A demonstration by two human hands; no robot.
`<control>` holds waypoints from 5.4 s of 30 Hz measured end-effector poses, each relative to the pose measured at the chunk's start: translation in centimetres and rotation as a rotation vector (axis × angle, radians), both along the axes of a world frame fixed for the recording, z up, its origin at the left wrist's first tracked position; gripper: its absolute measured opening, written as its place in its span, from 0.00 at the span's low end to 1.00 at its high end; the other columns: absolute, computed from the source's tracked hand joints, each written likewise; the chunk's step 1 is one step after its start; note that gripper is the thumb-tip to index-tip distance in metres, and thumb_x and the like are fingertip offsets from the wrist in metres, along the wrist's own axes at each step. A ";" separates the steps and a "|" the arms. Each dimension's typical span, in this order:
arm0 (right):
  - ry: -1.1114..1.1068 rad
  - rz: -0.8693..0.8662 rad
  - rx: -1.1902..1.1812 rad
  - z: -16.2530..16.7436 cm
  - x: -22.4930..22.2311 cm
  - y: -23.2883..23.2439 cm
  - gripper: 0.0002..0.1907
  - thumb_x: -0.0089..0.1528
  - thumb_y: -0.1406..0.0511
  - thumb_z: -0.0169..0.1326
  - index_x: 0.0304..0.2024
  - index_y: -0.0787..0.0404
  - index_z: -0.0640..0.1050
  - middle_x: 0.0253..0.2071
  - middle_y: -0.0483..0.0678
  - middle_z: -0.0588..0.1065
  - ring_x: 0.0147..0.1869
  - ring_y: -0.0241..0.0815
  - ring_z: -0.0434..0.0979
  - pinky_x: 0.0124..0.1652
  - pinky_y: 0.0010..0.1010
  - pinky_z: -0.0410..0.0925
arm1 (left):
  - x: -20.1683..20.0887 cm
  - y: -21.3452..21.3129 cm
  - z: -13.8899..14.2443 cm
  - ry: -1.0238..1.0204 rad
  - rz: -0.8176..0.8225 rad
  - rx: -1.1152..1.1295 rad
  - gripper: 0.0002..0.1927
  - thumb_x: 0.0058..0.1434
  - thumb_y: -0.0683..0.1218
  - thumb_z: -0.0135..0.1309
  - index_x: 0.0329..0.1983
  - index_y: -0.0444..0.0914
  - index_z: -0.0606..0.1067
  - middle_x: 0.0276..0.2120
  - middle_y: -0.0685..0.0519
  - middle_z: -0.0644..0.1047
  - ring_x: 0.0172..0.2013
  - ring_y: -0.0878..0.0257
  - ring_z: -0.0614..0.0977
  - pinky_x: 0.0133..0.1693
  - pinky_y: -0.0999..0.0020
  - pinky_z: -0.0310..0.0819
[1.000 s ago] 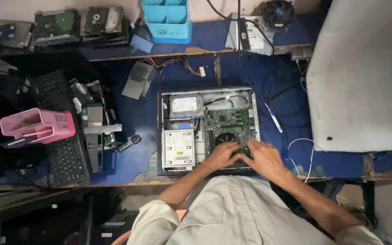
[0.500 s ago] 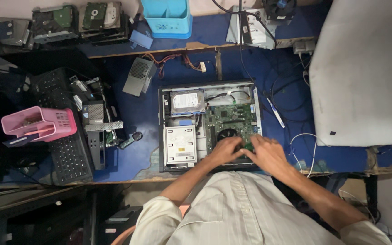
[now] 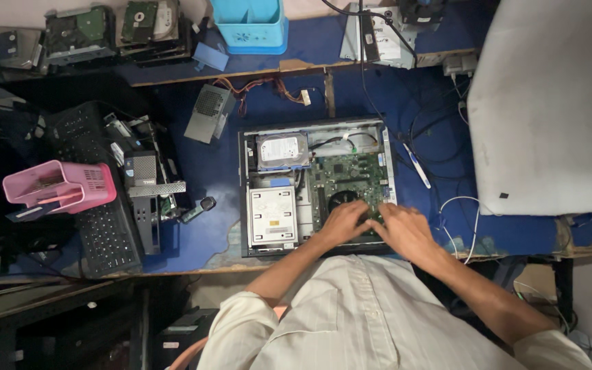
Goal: The person works on an open desktop computer case on a workbench. They unscrew and lift out the CPU cooling fan and heatsink assembly, then hold it and brush dust off the fan blades and heatsink fins with a toothbrush, turning it to clean different sides.
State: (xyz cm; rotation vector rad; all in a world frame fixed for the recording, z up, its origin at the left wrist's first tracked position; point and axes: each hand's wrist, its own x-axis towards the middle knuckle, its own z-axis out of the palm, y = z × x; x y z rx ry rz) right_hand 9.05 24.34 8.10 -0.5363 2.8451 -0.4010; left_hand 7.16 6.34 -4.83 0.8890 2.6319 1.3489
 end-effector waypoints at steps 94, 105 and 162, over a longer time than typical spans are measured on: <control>-0.075 0.060 0.103 1.1 0.2 -0.2 0.16 0.62 0.58 0.55 0.48 0.59 0.76 0.44 0.54 0.79 0.48 0.56 0.81 0.47 0.45 0.72 | 0.4 -0.4 1.2 -0.114 -0.052 0.075 0.14 0.57 0.49 0.60 0.41 0.35 0.75 0.34 0.45 0.77 0.36 0.45 0.80 0.39 0.52 0.75; -0.041 0.015 0.036 0.9 0.0 0.1 0.25 0.63 0.50 0.59 0.46 0.64 0.75 0.38 0.58 0.80 0.44 0.61 0.81 0.44 0.49 0.72 | 0.4 -0.1 0.1 -0.035 -0.019 0.027 0.13 0.59 0.48 0.61 0.39 0.34 0.74 0.35 0.42 0.77 0.39 0.42 0.80 0.41 0.50 0.75; 0.047 0.112 -0.757 -4.3 4.0 -5.4 0.15 0.66 0.70 0.59 0.54 0.66 0.73 0.51 0.58 0.77 0.55 0.56 0.80 0.53 0.38 0.72 | 4.3 -8.2 -1.6 0.086 0.294 -0.412 0.26 0.57 0.40 0.54 0.62 0.41 0.75 0.47 0.50 0.81 0.49 0.54 0.80 0.72 0.43 0.42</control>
